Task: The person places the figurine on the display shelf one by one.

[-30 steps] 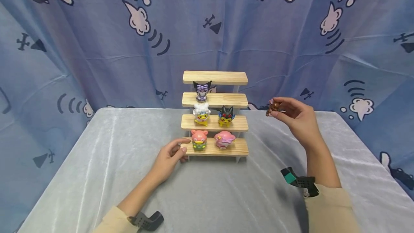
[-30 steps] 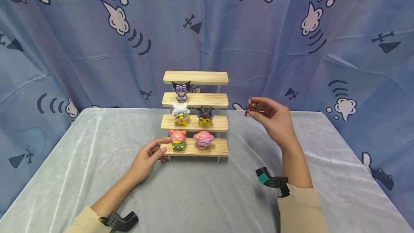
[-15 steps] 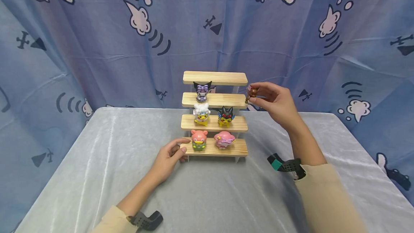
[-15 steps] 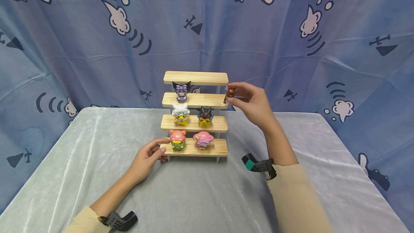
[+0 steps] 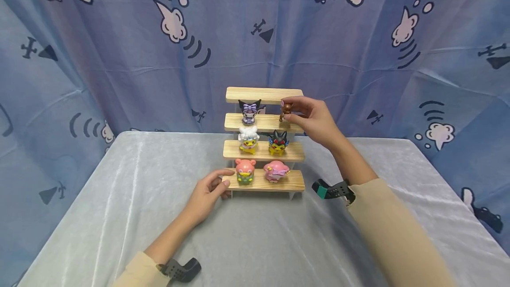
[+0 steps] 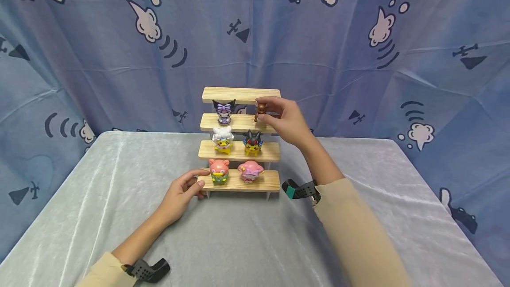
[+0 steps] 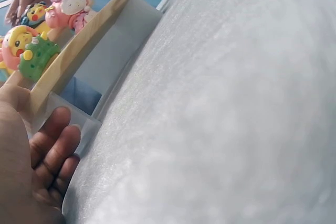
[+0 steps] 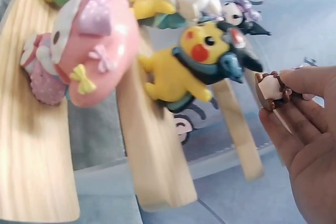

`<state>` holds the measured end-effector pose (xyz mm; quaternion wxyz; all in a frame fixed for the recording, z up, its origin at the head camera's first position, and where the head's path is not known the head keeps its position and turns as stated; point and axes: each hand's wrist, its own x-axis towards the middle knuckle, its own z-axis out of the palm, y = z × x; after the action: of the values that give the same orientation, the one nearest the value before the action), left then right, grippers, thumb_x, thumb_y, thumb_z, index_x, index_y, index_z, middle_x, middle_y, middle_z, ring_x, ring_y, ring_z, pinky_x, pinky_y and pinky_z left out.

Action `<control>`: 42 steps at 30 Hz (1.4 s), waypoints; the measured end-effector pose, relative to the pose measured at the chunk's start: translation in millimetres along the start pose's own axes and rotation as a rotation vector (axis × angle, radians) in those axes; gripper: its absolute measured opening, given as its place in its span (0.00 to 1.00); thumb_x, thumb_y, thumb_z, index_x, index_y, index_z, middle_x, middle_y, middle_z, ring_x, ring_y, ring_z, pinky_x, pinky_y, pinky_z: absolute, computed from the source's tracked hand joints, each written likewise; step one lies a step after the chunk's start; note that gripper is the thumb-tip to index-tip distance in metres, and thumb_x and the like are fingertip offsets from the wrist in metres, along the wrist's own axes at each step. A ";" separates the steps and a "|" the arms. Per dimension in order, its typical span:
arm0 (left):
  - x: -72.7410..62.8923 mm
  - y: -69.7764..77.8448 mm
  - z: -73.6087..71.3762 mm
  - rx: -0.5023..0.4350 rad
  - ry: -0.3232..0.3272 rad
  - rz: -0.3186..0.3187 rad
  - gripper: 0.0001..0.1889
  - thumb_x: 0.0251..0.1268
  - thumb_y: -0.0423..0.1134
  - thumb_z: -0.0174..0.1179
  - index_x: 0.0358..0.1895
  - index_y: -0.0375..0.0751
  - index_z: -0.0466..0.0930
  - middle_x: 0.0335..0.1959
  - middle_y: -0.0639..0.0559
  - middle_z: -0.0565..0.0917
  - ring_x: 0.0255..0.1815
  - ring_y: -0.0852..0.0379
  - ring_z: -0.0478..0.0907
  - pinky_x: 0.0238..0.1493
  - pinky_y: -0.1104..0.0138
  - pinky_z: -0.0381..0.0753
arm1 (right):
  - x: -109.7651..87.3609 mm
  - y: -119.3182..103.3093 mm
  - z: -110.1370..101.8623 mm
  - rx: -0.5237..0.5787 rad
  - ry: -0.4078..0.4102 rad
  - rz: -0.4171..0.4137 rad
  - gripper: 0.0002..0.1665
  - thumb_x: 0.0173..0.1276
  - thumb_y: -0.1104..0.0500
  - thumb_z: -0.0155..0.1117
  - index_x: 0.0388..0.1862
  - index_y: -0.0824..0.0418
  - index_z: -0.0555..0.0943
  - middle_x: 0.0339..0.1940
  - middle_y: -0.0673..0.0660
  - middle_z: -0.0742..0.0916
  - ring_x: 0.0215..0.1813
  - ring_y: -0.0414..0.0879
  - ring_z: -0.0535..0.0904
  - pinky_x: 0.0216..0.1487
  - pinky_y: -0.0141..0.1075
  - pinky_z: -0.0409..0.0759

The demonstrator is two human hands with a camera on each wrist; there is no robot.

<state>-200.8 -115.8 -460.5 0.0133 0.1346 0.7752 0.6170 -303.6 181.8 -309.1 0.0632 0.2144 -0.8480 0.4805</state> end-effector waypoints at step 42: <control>4.0 -1.5 0.9 -0.023 -0.014 -0.022 0.16 0.76 0.40 0.56 0.61 0.40 0.80 0.29 0.45 0.83 0.34 0.56 0.84 0.40 0.65 0.87 | -10.8 9.0 -9.2 -0.129 -0.024 0.035 0.28 0.73 0.55 0.65 0.69 0.60 0.75 0.65 0.63 0.83 0.65 0.58 0.80 0.66 0.52 0.79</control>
<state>-204.8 -114.4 -461.6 0.0271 0.1300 0.7696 0.6246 -298.6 196.9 -314.7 0.0583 0.2008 -0.8816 0.4231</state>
